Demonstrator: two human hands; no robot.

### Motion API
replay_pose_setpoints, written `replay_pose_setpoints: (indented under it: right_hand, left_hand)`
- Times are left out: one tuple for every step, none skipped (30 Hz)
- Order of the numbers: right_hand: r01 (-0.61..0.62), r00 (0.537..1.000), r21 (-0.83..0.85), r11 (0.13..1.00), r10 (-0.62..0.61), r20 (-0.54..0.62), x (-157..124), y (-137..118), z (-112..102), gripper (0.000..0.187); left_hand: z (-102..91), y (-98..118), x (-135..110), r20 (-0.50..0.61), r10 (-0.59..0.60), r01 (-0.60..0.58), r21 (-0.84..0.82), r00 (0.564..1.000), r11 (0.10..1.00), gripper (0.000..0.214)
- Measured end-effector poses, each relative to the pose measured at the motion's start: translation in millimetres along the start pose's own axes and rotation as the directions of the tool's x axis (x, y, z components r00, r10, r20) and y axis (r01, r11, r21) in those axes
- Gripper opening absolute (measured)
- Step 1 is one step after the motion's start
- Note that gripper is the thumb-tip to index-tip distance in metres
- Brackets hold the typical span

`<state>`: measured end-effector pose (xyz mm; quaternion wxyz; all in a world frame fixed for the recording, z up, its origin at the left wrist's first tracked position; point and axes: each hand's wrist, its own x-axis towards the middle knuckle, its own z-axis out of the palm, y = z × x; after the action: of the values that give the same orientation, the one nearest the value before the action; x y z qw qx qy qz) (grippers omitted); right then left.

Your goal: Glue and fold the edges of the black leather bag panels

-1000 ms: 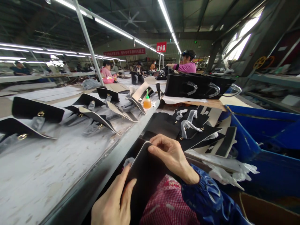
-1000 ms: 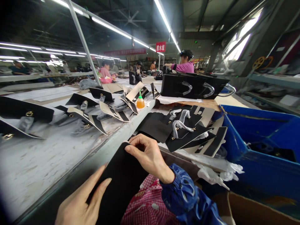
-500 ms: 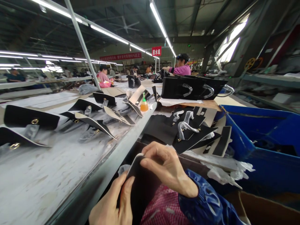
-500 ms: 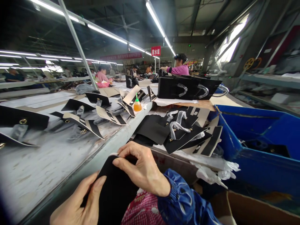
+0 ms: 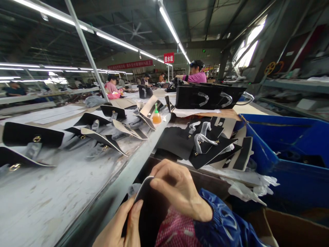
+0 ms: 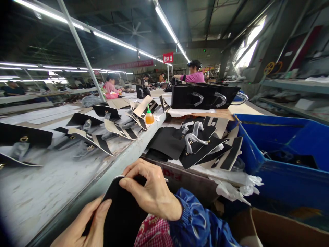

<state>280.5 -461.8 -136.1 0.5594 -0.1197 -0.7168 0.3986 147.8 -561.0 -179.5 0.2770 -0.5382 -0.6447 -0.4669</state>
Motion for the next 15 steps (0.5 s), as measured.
replay_pose_setpoints:
  right_hand:
    - [-0.005, 1.000, 0.009, 1.000, 0.005, 0.008, -0.2, 0.1, 0.2, 0.025]
    - [-0.010, 1.000, 0.017, 1.000, 0.009, 0.016, -0.6, 0.0, 0.5, 0.024]
    - [-0.015, 1.000, 0.023, 1.000, 0.015, 0.021, -1.2, -0.3, 0.9, 0.023]
    - [-0.021, 0.999, 0.027, 0.999, 0.020, 0.027, -1.9, -0.7, 1.2, 0.022]
    - [-0.025, 0.999, 0.029, 0.999, 0.024, 0.029, -2.7, -1.1, 1.4, 0.021]
    - [-0.032, 0.999, 0.032, 0.999, 0.031, 0.030, -3.5, -1.4, 1.5, 0.021]
    - [-0.042, 0.999, 0.035, 0.998, 0.041, 0.030, -4.4, -1.4, 1.5, 0.021]
    - [-0.058, 0.998, 0.040, 0.998, 0.056, 0.029, -5.4, -1.0, 1.4, 0.022]
    - [-0.079, 0.997, 0.047, 0.996, 0.078, 0.028, -6.4, -0.1, 1.4, 0.023]
    - [-0.108, 0.994, 0.053, 0.993, 0.107, 0.027, -7.4, 1.3, 1.5, 0.024]
    - [-0.139, 0.990, 0.059, 0.988, 0.138, 0.025, -8.5, 2.9, 1.9, 0.024]
    - [-0.170, 0.985, 0.061, 0.984, 0.169, 0.024, -9.4, 4.6, 2.4, 0.024]
    - [-0.196, 0.980, 0.060, 0.979, 0.195, 0.024, -10.1, 6.1, 2.8, 0.024]
    - [-0.220, 0.975, 0.054, 0.974, 0.219, 0.023, -10.5, 7.0, 3.0, 0.024]
    - [-0.235, 0.972, 0.041, 0.971, 0.234, 0.025, -10.4, 7.0, 2.4, 0.024]
  left_hand:
    - [-0.6, -1.3, 3.9, 0.015, 0.055, -0.055, -0.037, 0.998, 0.998, 0.010]
    - [-1.2, -1.4, 8.6, 0.028, 0.106, -0.103, -0.080, 0.994, 0.991, 0.009]
    - [-1.6, -0.2, 13.5, 0.041, 0.138, -0.133, -0.122, 0.990, 0.984, 0.011]
    - [-1.5, 1.9, 18.2, 0.052, 0.154, -0.144, -0.160, 0.987, 0.977, 0.014]
    - [-0.9, 4.5, 22.3, 0.060, 0.151, -0.137, -0.193, 0.987, 0.972, 0.015]
    - [0.2, 7.3, 25.5, 0.066, 0.139, -0.121, -0.220, 0.988, 0.968, 0.014]
    - [1.9, 10.0, 27.7, 0.072, 0.131, -0.110, -0.241, 0.989, 0.964, 0.013]
    - [4.1, 12.2, 29.0, 0.067, 0.128, -0.107, -0.254, 0.989, 0.961, 0.012]
    - [6.6, 13.8, 29.4, 0.058, 0.137, -0.118, -0.258, 0.989, 0.959, 0.011]
    - [9.3, 14.9, 29.1, 0.047, 0.148, -0.132, -0.250, 0.988, 0.959, 0.010]
    - [12.0, 15.6, 28.5, 0.036, 0.159, -0.146, -0.236, 0.987, 0.961, 0.010]
    - [14.7, 16.0, 27.7, 0.024, 0.177, -0.167, -0.223, 0.984, 0.961, 0.010]
    - [17.1, 16.2, 27.0, 0.018, 0.194, -0.185, -0.215, 0.981, 0.959, 0.010]
    - [19.3, 16.2, 26.7, 0.020, 0.207, -0.198, -0.214, 0.978, 0.956, 0.011]
    - [21.1, 16.1, 26.7, 0.023, 0.210, -0.199, -0.223, 0.977, 0.954, 0.011]
